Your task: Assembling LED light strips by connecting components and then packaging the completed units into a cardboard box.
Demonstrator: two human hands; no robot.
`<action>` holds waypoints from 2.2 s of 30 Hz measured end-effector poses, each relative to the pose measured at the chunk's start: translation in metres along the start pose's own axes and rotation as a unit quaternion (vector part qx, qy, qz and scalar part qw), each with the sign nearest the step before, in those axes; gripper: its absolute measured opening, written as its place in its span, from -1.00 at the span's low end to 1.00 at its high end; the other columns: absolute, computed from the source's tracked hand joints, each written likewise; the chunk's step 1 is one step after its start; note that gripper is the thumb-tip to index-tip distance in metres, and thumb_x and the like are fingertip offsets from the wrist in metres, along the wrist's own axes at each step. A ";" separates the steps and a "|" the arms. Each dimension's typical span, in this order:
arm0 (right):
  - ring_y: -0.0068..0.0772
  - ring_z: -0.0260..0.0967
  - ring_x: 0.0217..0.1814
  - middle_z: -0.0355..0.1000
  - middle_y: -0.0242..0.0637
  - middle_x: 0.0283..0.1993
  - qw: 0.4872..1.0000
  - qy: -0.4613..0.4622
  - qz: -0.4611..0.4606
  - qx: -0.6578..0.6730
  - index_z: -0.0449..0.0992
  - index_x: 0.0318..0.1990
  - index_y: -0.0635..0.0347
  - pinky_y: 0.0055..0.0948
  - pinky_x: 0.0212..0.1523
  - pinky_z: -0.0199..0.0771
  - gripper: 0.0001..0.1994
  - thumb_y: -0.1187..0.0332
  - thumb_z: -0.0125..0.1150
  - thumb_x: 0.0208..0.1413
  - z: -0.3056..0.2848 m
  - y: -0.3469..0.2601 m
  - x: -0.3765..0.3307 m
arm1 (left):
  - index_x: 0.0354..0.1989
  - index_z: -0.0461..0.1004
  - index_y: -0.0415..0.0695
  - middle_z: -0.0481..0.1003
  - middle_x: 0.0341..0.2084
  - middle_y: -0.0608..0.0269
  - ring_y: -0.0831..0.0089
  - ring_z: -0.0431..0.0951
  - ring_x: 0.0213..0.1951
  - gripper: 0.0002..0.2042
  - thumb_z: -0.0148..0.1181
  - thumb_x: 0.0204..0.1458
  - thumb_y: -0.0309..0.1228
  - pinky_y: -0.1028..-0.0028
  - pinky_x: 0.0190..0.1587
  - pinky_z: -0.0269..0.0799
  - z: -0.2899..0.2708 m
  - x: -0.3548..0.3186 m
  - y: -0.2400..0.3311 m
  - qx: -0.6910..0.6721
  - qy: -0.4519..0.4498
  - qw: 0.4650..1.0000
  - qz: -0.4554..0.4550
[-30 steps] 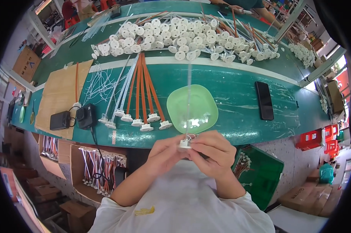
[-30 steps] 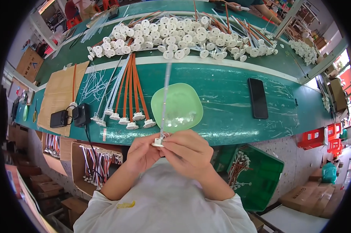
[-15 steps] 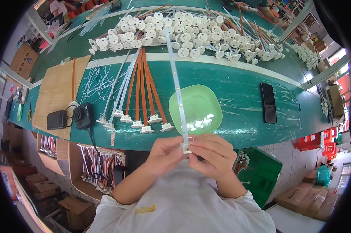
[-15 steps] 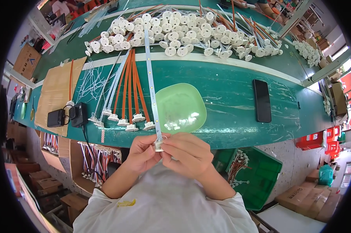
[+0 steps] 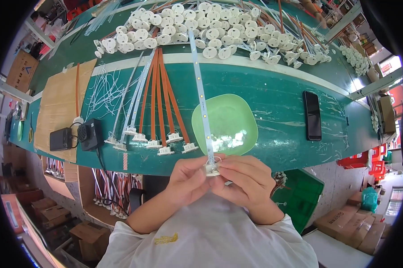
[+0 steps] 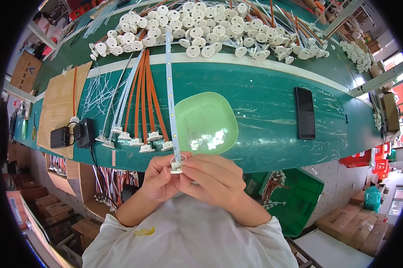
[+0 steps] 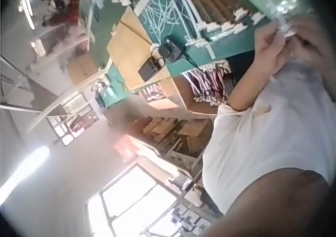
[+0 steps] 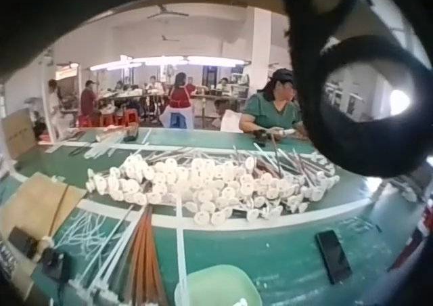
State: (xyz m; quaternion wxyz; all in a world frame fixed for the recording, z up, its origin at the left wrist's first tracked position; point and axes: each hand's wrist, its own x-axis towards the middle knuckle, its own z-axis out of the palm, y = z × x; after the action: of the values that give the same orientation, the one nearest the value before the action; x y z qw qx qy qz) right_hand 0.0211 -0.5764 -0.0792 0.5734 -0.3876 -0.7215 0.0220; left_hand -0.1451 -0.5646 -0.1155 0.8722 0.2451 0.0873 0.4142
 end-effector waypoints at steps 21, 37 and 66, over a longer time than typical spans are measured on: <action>-0.14 0.59 -0.28 0.55 -0.15 -0.25 0.996 -0.068 -0.022 0.047 0.57 -0.30 0.36 -0.36 -0.32 0.66 -0.71 0.68 0.36 -0.31 0.002 0.006 0.003 | 0.30 0.27 -0.15 0.26 0.26 -0.18 0.19 0.35 0.24 -0.53 -0.01 0.18 -0.64 0.20 0.26 0.25 -0.036 -0.016 -0.013 0.114 -0.053 0.986 0.107; 0.03 0.54 -0.28 0.53 0.03 -0.35 0.907 -0.320 0.239 -0.134 0.58 -0.31 0.33 -0.20 -0.29 0.55 -0.85 0.54 0.30 -0.11 -0.001 0.075 0.057 | 0.25 0.27 -0.29 0.45 0.02 -0.20 0.16 0.51 -0.08 -0.51 0.07 0.26 -0.23 0.24 -0.04 0.46 -0.007 0.002 0.028 0.294 0.068 0.925 0.233; -0.31 0.51 -0.37 0.57 -0.11 -0.36 0.944 0.001 0.206 0.258 0.58 -0.32 0.44 -0.48 -0.34 0.46 -0.83 0.75 0.23 -0.13 0.022 -0.022 0.024 | 0.13 0.19 -0.01 0.24 0.27 -0.15 0.01 0.15 0.36 -0.60 0.19 0.18 -0.37 0.02 0.33 0.06 0.027 0.008 0.022 0.142 0.012 0.969 0.201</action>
State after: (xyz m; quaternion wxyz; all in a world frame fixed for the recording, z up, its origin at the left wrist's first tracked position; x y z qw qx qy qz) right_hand -0.0100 -0.5685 -0.0574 0.6373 -0.3667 -0.5950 0.3245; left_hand -0.1452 -0.5569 -0.0808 0.7263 0.3742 0.1043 0.5671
